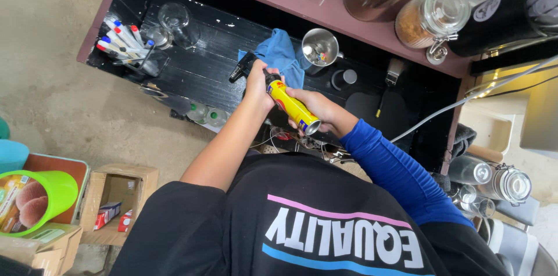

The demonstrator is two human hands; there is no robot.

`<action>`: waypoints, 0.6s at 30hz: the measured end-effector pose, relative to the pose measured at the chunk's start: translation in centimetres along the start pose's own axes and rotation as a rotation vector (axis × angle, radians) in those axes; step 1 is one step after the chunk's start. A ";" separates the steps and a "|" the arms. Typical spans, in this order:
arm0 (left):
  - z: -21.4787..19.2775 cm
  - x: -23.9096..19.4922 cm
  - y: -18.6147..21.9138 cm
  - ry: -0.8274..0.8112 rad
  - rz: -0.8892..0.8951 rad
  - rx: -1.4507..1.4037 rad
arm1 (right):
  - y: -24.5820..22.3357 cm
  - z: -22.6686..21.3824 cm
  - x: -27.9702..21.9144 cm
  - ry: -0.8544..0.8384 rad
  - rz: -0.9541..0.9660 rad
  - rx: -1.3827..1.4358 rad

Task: The person cleans a blue ice tray and a black tray using a brush and a blue cloth. They then wipe down a counter and a metal cup. Finally, they attach a yellow gas canister to a handheld torch and adjust the nozzle.

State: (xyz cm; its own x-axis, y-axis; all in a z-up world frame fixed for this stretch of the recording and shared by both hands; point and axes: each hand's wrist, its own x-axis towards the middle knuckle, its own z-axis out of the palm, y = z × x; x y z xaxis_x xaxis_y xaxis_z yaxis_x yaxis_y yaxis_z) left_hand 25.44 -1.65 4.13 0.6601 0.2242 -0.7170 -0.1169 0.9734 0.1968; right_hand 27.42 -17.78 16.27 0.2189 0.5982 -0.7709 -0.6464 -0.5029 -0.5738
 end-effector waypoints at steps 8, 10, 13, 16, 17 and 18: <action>0.7 0.1 4.1 -0.033 -0.006 -0.022 | -2.9 2.3 1.6 -0.007 -0.009 -0.054; 1.1 -0.1 5.2 -0.060 -0.024 -0.033 | -3.6 3.0 1.9 -0.011 -0.033 -0.058; 1.6 -0.5 6.7 -0.046 -0.032 0.019 | -4.3 3.8 2.5 -0.005 -0.040 -0.058; 2.1 -0.7 7.8 0.012 -0.050 -0.009 | -4.9 4.4 3.3 -0.002 -0.019 -0.062; 2.0 -0.7 8.1 0.010 -0.051 -0.003 | -5.0 4.5 3.5 -0.002 -0.008 -0.063; 2.2 -0.7 8.4 0.006 -0.050 0.002 | -5.1 4.7 3.8 0.005 -0.008 -0.061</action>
State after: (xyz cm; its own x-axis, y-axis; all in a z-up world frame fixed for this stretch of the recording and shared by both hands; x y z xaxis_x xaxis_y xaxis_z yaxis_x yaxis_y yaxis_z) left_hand 25.62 6.26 7.71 0.6603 0.1756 -0.7302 -0.0822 0.9833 0.1622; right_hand 28.15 -10.04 17.61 0.2278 0.5993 -0.7674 -0.5988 -0.5353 -0.5957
